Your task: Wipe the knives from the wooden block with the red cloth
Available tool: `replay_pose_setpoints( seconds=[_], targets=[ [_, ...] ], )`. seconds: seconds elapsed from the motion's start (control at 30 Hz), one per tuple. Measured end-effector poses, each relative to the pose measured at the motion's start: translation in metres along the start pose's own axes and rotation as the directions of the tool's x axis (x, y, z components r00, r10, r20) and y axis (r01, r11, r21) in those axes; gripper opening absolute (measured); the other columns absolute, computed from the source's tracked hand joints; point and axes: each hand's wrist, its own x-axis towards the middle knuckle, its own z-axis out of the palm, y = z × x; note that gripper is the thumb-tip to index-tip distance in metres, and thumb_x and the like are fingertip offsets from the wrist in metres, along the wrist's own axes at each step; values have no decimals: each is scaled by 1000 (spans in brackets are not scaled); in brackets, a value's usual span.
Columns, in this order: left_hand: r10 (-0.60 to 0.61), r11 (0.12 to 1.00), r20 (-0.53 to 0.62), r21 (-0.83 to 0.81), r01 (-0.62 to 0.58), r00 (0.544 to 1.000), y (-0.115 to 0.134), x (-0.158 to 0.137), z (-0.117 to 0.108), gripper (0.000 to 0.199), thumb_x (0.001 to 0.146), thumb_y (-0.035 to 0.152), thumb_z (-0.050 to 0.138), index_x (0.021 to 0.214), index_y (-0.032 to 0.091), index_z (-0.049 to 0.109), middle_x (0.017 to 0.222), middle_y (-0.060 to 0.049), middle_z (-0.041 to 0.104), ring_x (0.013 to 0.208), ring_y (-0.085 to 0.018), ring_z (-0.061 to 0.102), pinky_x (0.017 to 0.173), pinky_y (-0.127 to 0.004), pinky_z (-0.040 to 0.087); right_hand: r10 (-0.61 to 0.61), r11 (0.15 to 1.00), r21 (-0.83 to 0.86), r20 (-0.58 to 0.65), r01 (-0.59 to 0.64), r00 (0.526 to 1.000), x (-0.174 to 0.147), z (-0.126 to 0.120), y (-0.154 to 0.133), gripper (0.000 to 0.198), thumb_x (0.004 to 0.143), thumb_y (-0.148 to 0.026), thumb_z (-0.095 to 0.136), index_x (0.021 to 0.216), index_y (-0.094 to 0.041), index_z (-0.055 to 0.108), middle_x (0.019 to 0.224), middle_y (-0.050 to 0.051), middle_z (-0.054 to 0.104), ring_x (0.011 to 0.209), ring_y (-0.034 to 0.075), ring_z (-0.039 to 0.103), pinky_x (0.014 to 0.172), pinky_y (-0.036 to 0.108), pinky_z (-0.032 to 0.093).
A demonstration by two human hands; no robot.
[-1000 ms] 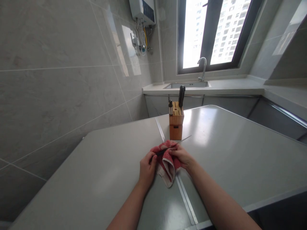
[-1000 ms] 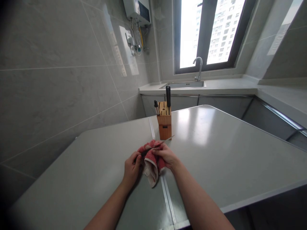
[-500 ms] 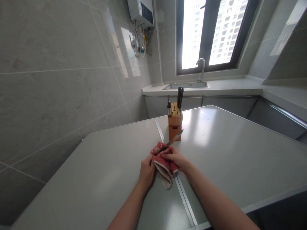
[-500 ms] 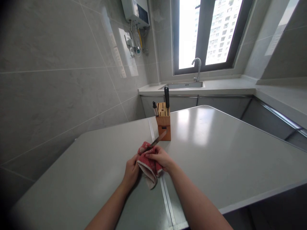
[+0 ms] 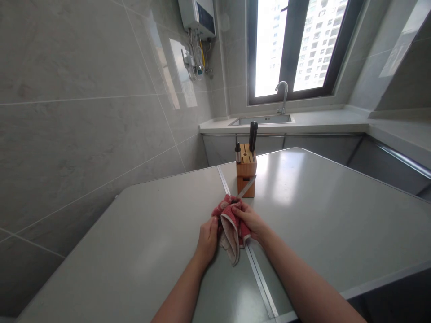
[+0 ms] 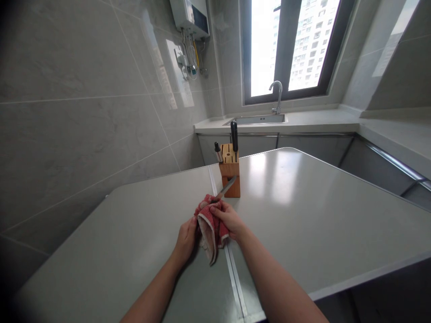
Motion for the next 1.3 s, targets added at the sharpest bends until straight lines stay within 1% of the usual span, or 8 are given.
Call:
replay_pose_setpoints(
  seconds=[0.13,0.3,0.63,0.73,0.9,1.03,1.13,1.3],
  targets=[
    [51,998,22,35,-51,998,4,2,-1,41,91,45,32,72,15,52,68,-1,54,67,-15,48,64,-26,39,-19,1000,5,-48,20,999,1,2,-1,39,66,-29,75,101,-21,59,93,1,70,87,17,65,83,30,49],
    [60,998,39,35,-61,997,6,2,-2,35,89,44,37,79,15,53,75,-2,56,71,-15,49,67,-26,39,-18,1000,7,-93,19,996,2,2,-3,37,64,-31,76,96,-21,61,85,-1,70,77,14,65,76,26,50],
    [77,997,65,6,-77,995,3,3,-4,34,86,47,42,82,15,52,75,-1,55,69,-15,48,64,-25,38,-12,1000,-8,-37,12,999,2,-3,-1,40,64,-27,77,99,-22,59,89,0,69,84,17,65,81,29,50],
    [86,996,70,4,-86,994,2,3,-4,32,85,46,44,83,15,53,73,0,53,65,-13,46,61,-24,36,-2,1000,-31,-35,0,999,2,-3,-1,38,64,-28,77,96,-21,59,87,1,70,81,16,65,79,29,50],
    [29,998,56,56,-33,998,2,2,-3,27,82,42,52,83,15,54,65,4,50,54,-10,38,54,-21,32,35,997,-64,-14,-36,999,0,-1,-1,32,64,-27,76,90,-18,60,83,1,70,75,15,66,74,28,51],
    [49,996,31,76,-52,998,5,0,-2,24,83,35,51,94,15,58,70,2,55,57,-11,43,57,-22,36,49,994,-102,12,-47,999,-1,0,0,30,64,-25,76,89,-17,62,82,1,70,75,15,66,74,27,51],
    [63,995,49,70,-66,997,8,0,-1,26,84,31,48,103,16,58,74,0,59,63,-14,50,61,-23,39,52,993,-109,25,-49,998,-1,0,1,33,65,-24,76,93,-17,61,89,3,70,81,15,66,79,28,49],
    [60,996,81,62,-65,995,10,0,-2,21,86,30,46,93,16,60,79,-2,63,72,-17,56,65,-24,41,55,991,-121,46,-49,997,-1,-1,2,38,63,-21,77,97,-17,61,93,4,70,87,18,66,85,32,48]
  ],
)
